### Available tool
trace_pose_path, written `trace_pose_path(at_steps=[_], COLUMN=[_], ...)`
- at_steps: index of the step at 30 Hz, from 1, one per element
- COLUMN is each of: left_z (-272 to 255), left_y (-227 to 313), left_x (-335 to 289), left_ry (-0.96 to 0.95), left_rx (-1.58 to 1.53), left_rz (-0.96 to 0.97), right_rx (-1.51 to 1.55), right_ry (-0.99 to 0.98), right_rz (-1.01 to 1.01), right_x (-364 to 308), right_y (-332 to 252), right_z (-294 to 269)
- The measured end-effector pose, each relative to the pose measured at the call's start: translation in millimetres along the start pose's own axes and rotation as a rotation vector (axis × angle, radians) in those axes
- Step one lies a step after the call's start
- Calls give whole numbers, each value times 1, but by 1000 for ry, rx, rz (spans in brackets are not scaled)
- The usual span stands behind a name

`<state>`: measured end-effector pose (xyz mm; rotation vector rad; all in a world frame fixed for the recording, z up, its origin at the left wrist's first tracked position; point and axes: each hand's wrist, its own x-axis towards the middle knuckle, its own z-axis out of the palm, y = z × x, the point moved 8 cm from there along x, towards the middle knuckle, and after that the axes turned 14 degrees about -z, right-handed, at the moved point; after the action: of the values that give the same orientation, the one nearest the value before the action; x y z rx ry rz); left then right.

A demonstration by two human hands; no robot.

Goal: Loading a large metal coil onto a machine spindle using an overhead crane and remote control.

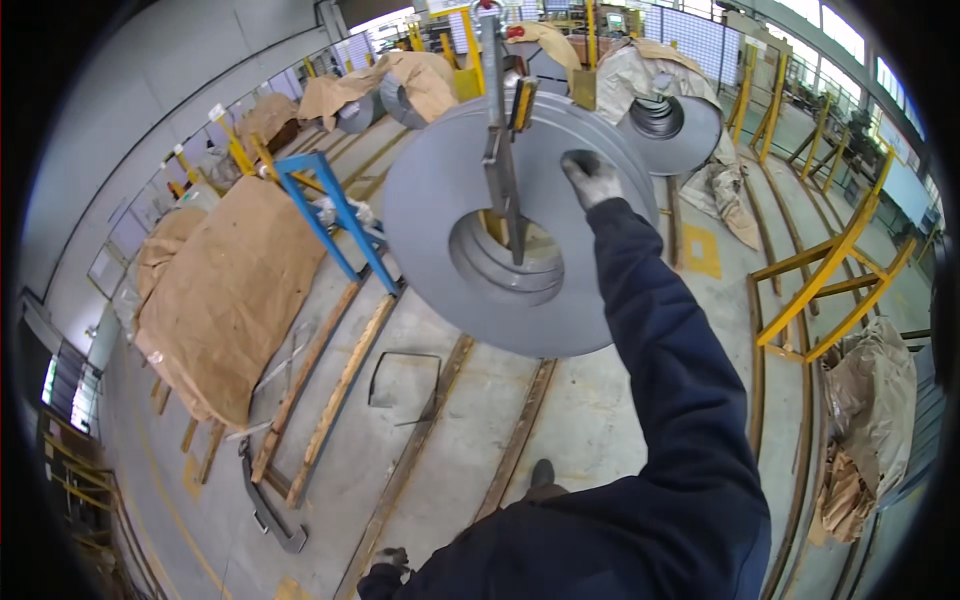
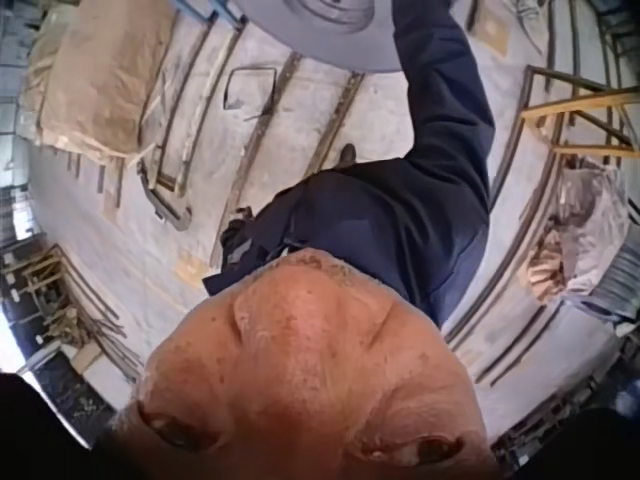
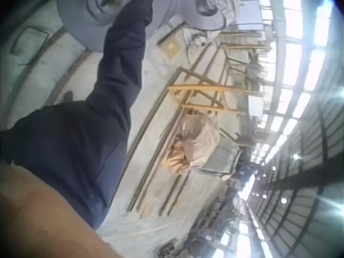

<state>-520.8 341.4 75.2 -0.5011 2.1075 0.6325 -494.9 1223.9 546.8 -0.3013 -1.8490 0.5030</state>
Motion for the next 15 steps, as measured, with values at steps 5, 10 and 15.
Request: trace_pose_path(at_steps=[5, 10, 15], left_z=[34, 54, 51], left_y=[69, 141, 213], left_x=[-17, 7, 52], left_ry=[30, -45, -104], left_rx=[73, 77, 78], left_rz=[-133, -89, -20], right_rx=[-149, -176, -210], right_ry=[25, -17, -59], right_rz=[22, -160, -138], right_x=[116, 185, 221], right_y=[38, 52, 79], right_z=[51, 78, 108])
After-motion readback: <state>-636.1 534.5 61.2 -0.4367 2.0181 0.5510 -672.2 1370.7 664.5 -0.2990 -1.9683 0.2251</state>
